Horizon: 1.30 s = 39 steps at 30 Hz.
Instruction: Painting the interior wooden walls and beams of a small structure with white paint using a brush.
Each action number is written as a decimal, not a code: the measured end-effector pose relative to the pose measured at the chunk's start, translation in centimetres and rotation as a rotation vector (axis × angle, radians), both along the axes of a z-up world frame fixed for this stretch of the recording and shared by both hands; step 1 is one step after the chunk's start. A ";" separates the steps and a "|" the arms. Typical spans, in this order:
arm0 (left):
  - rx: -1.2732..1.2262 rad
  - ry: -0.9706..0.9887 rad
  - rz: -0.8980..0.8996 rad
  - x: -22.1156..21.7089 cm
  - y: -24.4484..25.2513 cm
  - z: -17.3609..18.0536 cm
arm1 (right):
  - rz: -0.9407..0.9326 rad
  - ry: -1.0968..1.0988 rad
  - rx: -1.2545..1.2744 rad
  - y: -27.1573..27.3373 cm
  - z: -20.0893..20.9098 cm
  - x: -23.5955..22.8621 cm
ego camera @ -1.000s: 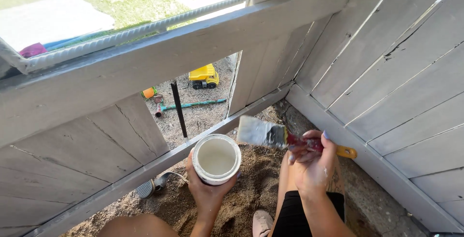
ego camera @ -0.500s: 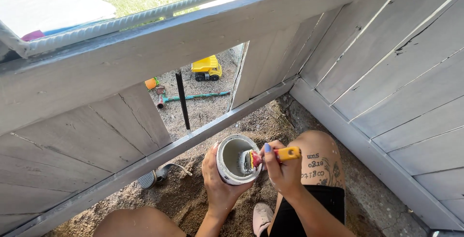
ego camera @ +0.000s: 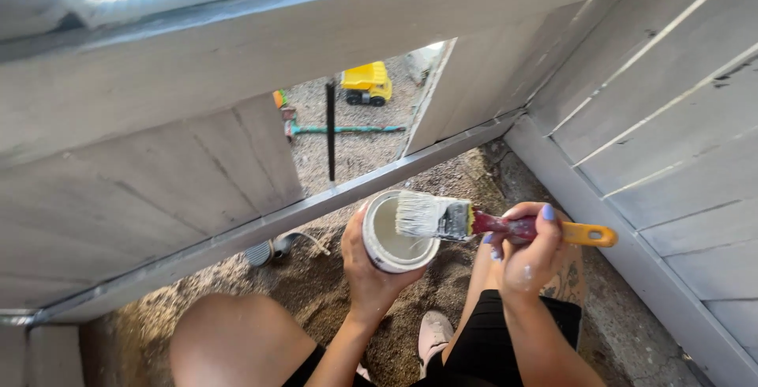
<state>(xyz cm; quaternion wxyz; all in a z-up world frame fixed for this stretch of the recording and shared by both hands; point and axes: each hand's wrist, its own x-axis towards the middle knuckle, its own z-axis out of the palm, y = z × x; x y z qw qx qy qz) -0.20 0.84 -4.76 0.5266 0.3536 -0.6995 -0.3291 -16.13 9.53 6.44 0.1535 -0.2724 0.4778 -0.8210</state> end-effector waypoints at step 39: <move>-0.397 0.007 0.050 -2.2 -0.7 -0.1 | -0.007 0.767 0.546 -2.3 -1.0 0.3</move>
